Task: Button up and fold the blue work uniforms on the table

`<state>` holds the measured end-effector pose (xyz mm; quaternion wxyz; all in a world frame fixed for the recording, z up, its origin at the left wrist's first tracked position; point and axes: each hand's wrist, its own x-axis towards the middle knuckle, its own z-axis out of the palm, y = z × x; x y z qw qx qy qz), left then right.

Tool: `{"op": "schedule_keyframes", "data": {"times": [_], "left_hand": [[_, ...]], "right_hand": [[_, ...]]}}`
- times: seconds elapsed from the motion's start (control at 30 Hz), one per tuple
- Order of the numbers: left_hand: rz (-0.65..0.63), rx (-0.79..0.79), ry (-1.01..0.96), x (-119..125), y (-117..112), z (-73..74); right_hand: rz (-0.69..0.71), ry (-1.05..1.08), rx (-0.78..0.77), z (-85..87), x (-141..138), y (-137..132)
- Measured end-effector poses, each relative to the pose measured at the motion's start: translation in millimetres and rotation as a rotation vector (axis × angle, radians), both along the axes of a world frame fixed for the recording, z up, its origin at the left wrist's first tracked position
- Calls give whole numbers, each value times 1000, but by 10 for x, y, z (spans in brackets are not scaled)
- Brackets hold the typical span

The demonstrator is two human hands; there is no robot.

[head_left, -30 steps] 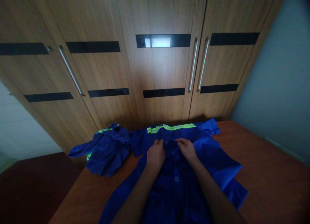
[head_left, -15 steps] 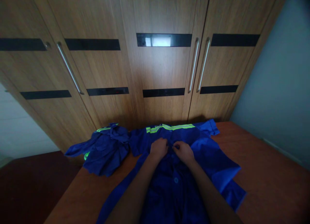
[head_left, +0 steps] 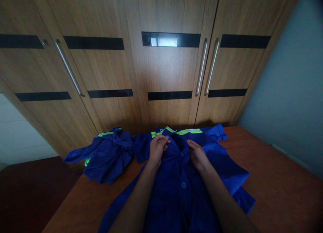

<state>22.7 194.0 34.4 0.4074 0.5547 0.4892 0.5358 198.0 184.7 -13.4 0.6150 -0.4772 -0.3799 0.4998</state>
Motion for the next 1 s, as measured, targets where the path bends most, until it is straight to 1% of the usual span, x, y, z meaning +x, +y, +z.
{"op": "schedule_keyframes", "data": {"times": [0.07, 0.1, 0.17, 0.23, 0.4, 0.5, 0.57, 0.67, 0.8, 0.93, 1.0], "left_hand": [[1, -16, -109, 22, -29, 53], [3, -26, -173, 40, -44, 73], [6, -48, -290, 89, -73, 92], [-2, -55, -344, 150, -99, 77], [-64, -22, -241, 285, -142, -61], [-100, 17, -157, 323, -153, -138], [-95, 56, -115, 329, -152, -170], [-50, 111, -37, 317, -143, -195], [2, 173, 103, 291, -143, -200], [-7, 205, 168, 273, -158, -190], [-6, 223, 199, 265, -163, -186]], "right_hand": [[35, 196, 3, 52, 6, -7], [45, 258, 7, 80, 6, -11], [43, 289, 24, 133, 0, -26], [41, 277, 50, 183, -13, -52], [131, 278, 70, 274, -60, -137], [107, 268, 62, 275, -86, -158], [103, 242, 58, 255, -99, -158], [92, 160, 53, 226, -118, -156], [46, 17, 104, 222, -152, -158], [-22, -113, 142, 211, -174, -138], [-25, -168, 161, 195, -177, -127]]}}
